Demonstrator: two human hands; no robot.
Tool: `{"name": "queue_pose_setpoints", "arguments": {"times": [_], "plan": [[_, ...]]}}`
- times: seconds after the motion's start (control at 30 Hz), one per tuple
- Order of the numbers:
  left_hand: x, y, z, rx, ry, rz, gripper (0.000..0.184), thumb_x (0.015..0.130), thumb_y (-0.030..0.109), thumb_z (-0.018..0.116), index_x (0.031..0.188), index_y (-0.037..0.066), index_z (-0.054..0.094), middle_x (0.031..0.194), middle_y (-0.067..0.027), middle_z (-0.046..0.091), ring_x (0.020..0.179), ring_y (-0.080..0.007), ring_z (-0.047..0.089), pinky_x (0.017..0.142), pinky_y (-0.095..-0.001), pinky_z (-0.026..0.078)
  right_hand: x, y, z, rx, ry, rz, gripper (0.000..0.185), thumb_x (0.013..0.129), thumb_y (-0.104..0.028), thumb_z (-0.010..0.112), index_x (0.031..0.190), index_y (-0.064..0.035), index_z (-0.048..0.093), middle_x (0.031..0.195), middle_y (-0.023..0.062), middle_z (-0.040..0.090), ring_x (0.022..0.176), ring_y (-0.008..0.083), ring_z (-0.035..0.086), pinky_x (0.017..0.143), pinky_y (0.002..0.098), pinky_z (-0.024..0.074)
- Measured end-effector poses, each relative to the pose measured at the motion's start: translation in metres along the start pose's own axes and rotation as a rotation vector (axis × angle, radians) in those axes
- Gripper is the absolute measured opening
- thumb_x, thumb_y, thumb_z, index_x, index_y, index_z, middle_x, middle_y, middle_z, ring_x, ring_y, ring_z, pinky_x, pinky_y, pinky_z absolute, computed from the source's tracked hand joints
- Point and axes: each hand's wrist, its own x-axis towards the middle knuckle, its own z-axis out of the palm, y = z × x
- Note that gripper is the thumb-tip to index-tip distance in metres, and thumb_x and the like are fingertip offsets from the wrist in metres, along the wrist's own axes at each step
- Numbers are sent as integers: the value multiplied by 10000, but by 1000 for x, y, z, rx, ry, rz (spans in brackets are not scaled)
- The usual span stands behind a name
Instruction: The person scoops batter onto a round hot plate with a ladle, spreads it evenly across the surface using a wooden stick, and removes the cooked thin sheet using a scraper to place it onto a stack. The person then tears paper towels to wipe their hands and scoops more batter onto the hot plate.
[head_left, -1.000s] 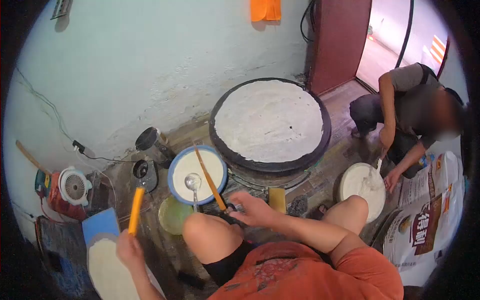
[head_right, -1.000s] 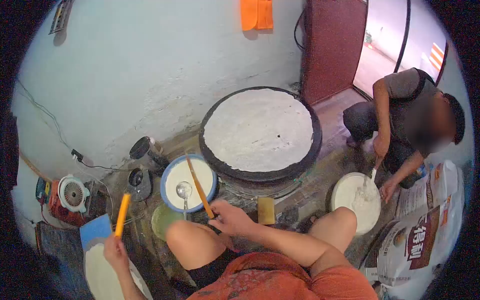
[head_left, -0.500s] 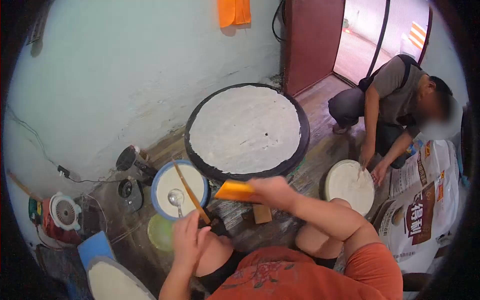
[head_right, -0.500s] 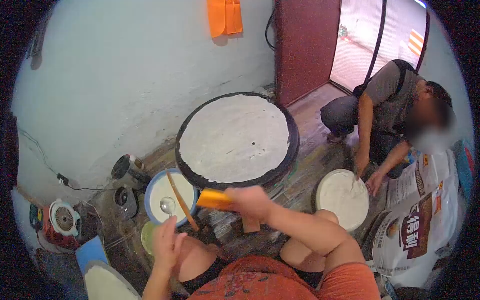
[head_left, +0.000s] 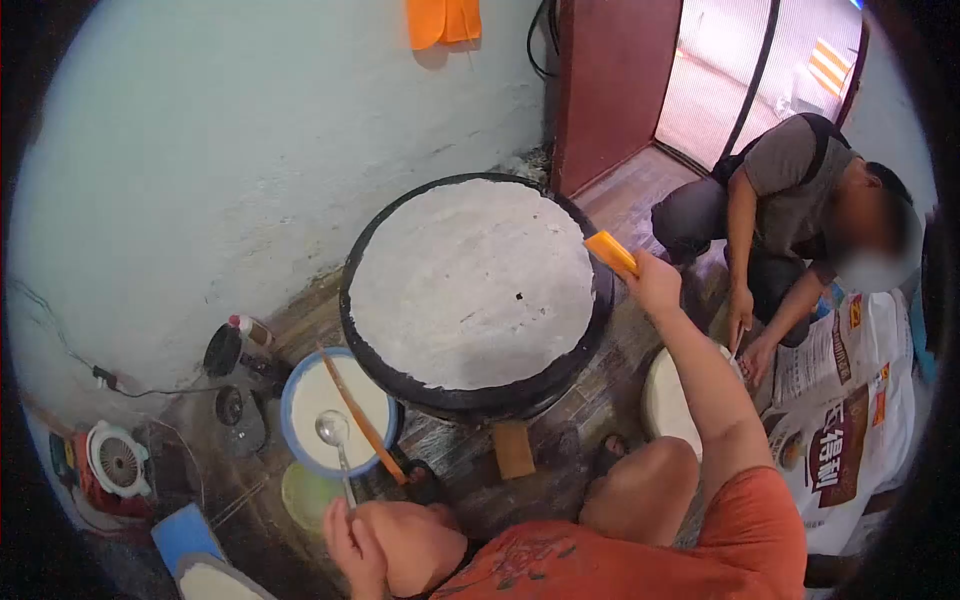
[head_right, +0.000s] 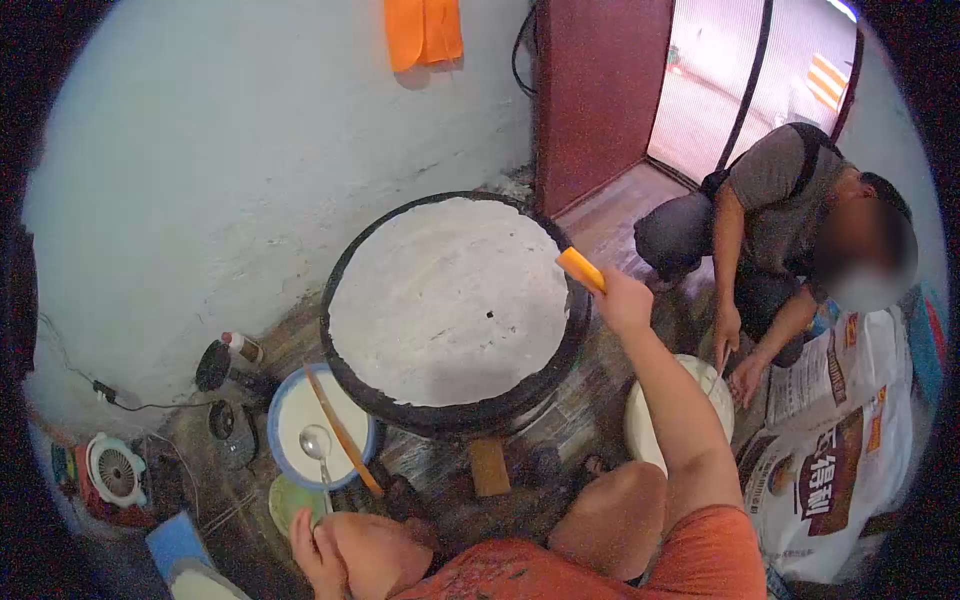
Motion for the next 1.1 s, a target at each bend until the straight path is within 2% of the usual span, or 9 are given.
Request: {"name": "queue_pose_setpoints", "arguments": {"times": [0.07,0.1,0.17,0.3,0.57,0.83,0.9,1.07,1.1], "plan": [[9,2,1,249,55,221,306,853,176,497,1064,-41,540,944,-214,550,860,-349,534,756,-413,437,18,2,20,-49,-11,-53,209,712,-246,627,812,-92,528,719,101,591,673,299,592,576,419,458],[10,3,3,247,54,217,306,853,176,497,1064,-41,540,944,-214,550,860,-349,534,756,-413,437,25,0,28,-92,-20,-108,189,721,-235,616,806,-94,524,710,93,584,666,291,590,570,410,458],[10,7,3,93,-57,60,311,899,231,431,1053,-8,558,1099,-217,511,1029,-382,465,879,-441,364,35,-2,45,-82,39,-199,155,714,-207,607,781,-106,510,700,79,572,653,279,584,557,409,456],[18,18,6,160,-45,112,315,913,239,413,1037,-6,569,1102,-198,527,1010,-368,485,860,-442,385,60,-11,71,-112,66,-275,97,714,-165,573,771,-114,512,681,58,559,653,259,585,554,393,459],[29,26,11,161,-61,131,273,903,195,435,997,-15,581,1059,-195,544,982,-368,496,838,-442,396,52,-16,94,-176,2,-437,124,731,-236,562,767,-126,518,713,34,551,683,218,577,595,358,451],[33,35,11,138,-96,67,268,901,187,440,991,-27,574,1041,-197,541,976,-372,494,845,-440,386,24,-8,72,-184,17,-532,127,725,-208,550,821,-130,521,752,33,547,718,195,574,618,347,442],[32,33,10,129,-88,52,272,902,194,442,992,-26,576,1043,-191,542,983,-364,494,852,-434,385,24,-2,59,-194,-8,-478,148,723,-198,576,837,-114,534,713,37,550,694,214,581,607,366,451],[30,26,7,112,-97,75,277,904,206,446,995,-20,580,1052,-183,545,988,-356,495,852,-432,388,28,39,43,244,39,240,356,704,-180,640,1023,-52,546,852,126,631,807,303,603,692,384,474],[32,25,6,108,-92,86,277,904,208,447,995,-17,582,1057,-181,546,991,-353,495,849,-431,391,27,58,56,237,39,242,356,704,-180,640,1023,-52,546,852,126,631,807,303,603,692,384,474]]}}
